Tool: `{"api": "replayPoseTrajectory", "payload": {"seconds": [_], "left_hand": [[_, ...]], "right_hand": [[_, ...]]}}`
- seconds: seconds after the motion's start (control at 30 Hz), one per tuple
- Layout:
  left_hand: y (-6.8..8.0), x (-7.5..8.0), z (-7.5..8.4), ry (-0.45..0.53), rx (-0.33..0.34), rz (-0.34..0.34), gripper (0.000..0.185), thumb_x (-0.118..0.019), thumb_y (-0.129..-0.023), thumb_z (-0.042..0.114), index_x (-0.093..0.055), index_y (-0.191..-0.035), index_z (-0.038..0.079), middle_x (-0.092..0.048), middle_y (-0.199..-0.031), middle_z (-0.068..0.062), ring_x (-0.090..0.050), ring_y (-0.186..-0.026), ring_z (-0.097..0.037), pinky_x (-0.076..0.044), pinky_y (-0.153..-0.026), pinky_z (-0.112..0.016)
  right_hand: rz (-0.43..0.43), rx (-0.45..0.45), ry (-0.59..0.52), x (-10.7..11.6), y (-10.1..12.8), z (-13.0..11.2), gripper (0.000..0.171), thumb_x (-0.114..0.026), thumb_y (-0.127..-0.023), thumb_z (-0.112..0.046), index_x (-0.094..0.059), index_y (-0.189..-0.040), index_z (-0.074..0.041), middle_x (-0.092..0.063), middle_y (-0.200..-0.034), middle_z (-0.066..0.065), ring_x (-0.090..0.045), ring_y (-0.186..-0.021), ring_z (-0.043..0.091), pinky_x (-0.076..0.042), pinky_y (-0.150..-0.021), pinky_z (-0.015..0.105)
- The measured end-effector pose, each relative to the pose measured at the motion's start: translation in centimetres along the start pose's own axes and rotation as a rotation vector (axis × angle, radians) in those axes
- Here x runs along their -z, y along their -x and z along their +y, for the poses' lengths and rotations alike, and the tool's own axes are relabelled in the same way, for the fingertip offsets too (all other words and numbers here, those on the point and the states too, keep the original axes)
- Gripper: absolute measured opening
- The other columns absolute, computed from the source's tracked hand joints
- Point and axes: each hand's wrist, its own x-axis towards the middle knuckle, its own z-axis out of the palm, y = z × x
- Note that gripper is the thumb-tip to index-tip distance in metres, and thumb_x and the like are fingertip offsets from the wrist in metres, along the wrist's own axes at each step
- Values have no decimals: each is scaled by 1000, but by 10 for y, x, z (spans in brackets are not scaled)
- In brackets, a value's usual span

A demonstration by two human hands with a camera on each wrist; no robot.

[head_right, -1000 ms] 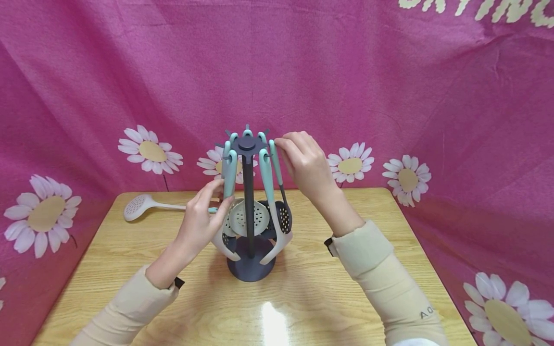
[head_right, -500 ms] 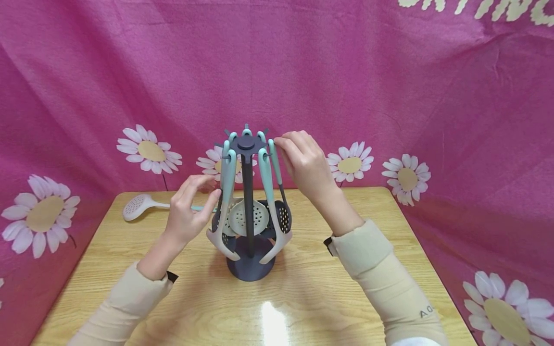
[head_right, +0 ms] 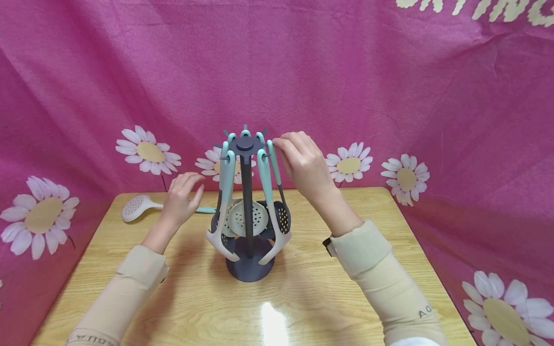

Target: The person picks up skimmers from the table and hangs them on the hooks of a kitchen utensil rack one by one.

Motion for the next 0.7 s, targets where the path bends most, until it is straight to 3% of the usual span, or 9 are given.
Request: {"api": "replayPoseTrajectory", "payload": {"seconds": [0.13,0.27,0.43,0.7], "left_hand": [[14,-13,-20,-123,41,-163,23,-63,-78,0,-61,-101,-4,-61,-100,-17,-54,-94,-32,-41,-86,-45],[27,-24,-36,-175,76,-304,26,-63,-79,1,-60,-104,-2,-59,-104,-16,-53,-98,-31,-40,-90,-45],[44,-36,-51,-207,106,-409,30,-63,-79,-1,-58,-109,-3,-59,-107,-16,-52,-101,-32,-40,-88,-46],[67,-45,-64,-206,230,-591,45,-62,-80,0,-50,-123,-5,-53,-121,-21,-47,-115,-37,-32,-99,-50]], "right_hand": [[0,0,3,0,0,0,9,-60,-85,1,-64,-91,5,-61,-80,16,-54,-73,28,-49,-65,35],[0,0,7,0,0,0,9,-59,-85,0,-64,-91,5,-61,-80,16,-55,-73,28,-49,-65,35],[-1,-1,14,1,0,0,10,-58,-86,-1,-64,-91,5,-61,-80,16,-55,-74,28,-49,-66,35],[-39,17,26,3,1,1,11,-60,-85,0,-63,-92,7,-61,-82,16,-55,-76,28,-50,-68,34]]}}
